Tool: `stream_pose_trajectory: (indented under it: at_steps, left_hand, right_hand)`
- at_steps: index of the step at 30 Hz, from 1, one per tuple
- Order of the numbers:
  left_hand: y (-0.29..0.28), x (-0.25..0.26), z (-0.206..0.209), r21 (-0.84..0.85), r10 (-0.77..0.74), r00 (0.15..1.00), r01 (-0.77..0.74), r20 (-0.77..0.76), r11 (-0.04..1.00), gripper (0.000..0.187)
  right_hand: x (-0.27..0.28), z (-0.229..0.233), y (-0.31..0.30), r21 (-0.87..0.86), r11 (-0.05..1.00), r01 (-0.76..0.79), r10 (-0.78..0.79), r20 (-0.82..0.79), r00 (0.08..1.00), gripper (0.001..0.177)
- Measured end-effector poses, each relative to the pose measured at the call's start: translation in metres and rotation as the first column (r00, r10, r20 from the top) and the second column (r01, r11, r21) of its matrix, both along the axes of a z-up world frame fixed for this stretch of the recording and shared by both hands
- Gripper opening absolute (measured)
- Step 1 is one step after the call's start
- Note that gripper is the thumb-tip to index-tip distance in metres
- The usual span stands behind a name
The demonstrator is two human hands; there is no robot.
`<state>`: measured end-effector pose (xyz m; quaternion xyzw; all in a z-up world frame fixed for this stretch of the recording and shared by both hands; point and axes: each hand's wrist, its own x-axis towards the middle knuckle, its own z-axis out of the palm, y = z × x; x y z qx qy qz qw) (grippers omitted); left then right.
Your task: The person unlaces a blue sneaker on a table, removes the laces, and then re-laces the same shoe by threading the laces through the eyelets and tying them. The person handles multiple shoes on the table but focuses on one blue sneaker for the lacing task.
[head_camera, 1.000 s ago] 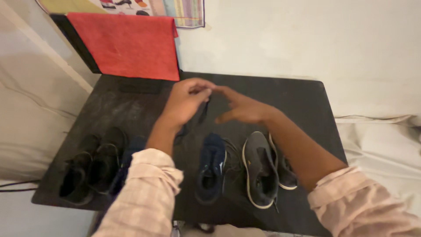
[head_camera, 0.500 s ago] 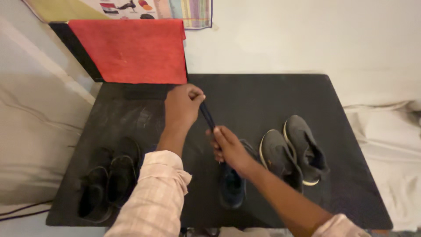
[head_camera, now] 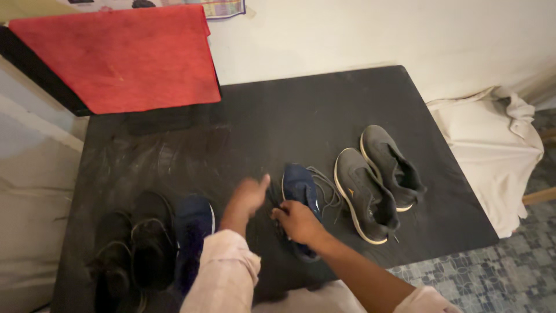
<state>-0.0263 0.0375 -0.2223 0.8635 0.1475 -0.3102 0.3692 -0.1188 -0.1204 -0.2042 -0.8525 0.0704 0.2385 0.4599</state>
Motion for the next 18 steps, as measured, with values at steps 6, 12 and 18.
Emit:
stream_pose_trajectory:
  at_steps: [6,12,18]
  left_hand:
    - [0.004,-0.026,-0.018,-0.55,0.073,0.959,-0.219,-0.275,0.806,0.063]
    - [0.005,0.007,0.029,-0.744,0.307,0.952,-0.209,-0.006,0.635,0.034]
    - [0.012,0.007,0.026,-0.496,0.242,0.97,-0.206,0.01,0.844,0.051]
  right_hand:
    - [0.034,0.027,-0.002,0.153,0.987,-0.043,0.038,0.035,0.999,0.024]
    - [0.07,0.056,-0.003,0.067,0.993,0.1,-0.112,0.202,0.973,0.024]
    - [0.064,0.021,-0.011,-0.024,0.999,0.039,-0.034,0.183,0.982,0.041]
